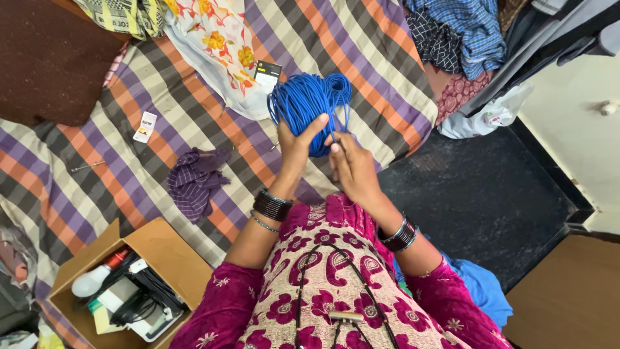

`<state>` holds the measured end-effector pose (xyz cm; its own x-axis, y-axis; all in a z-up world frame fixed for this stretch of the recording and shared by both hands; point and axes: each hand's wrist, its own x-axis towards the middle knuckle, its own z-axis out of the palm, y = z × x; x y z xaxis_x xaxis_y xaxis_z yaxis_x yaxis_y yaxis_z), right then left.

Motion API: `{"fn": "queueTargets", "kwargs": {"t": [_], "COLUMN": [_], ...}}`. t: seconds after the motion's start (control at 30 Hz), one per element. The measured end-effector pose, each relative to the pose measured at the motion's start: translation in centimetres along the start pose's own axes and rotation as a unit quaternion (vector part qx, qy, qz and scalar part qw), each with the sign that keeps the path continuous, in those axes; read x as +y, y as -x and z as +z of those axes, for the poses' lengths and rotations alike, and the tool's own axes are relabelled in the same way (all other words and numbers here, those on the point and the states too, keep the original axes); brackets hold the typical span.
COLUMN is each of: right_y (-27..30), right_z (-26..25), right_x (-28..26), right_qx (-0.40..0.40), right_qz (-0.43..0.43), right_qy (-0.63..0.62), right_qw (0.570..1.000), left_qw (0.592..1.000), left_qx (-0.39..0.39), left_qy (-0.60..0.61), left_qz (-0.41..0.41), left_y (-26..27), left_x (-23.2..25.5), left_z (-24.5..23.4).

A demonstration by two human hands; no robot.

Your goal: The person coils a long blue cable by hand into a neat bundle. They repeatedly wrap the cable around their left hand and adjust the loops to form a compact coil.

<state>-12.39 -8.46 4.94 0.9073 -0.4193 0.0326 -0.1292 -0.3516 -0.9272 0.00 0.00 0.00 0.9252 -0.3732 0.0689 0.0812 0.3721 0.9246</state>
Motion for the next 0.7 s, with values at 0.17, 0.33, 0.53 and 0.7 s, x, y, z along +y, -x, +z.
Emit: {"fn": "queueTargets", "kwargs": {"t": [0.17,0.33,0.53,0.7], "right_y": [0.9,2.3,0.0,-6.9], "right_z": [2.3,4.5,6.7,2.9], "right_x": [0.6,5.0,17.3,23.4], "right_qx": [0.039,0.019,-0.101,-0.146], "right_qz": [-0.085,-0.174,-0.198,-0.268], "right_qy": [0.021,0.088,0.131,0.206], "right_qw": [0.995,0.981,0.966,0.93], "left_qw": [0.994,0.977,0.913,0.83], "left_qx": [0.05,0.031,-0.084,-0.331], "left_qy": [0.07,0.184,0.342,0.407], "left_qz": [-0.069,-0.104,-0.207,-0.189], "left_y": [0.6,-1.1,-2.8,-1.9], "left_x": [-2.8,-5.2,-5.6,-2.8], "left_z": [-0.4,-3.8,-9.8,-11.1]}}
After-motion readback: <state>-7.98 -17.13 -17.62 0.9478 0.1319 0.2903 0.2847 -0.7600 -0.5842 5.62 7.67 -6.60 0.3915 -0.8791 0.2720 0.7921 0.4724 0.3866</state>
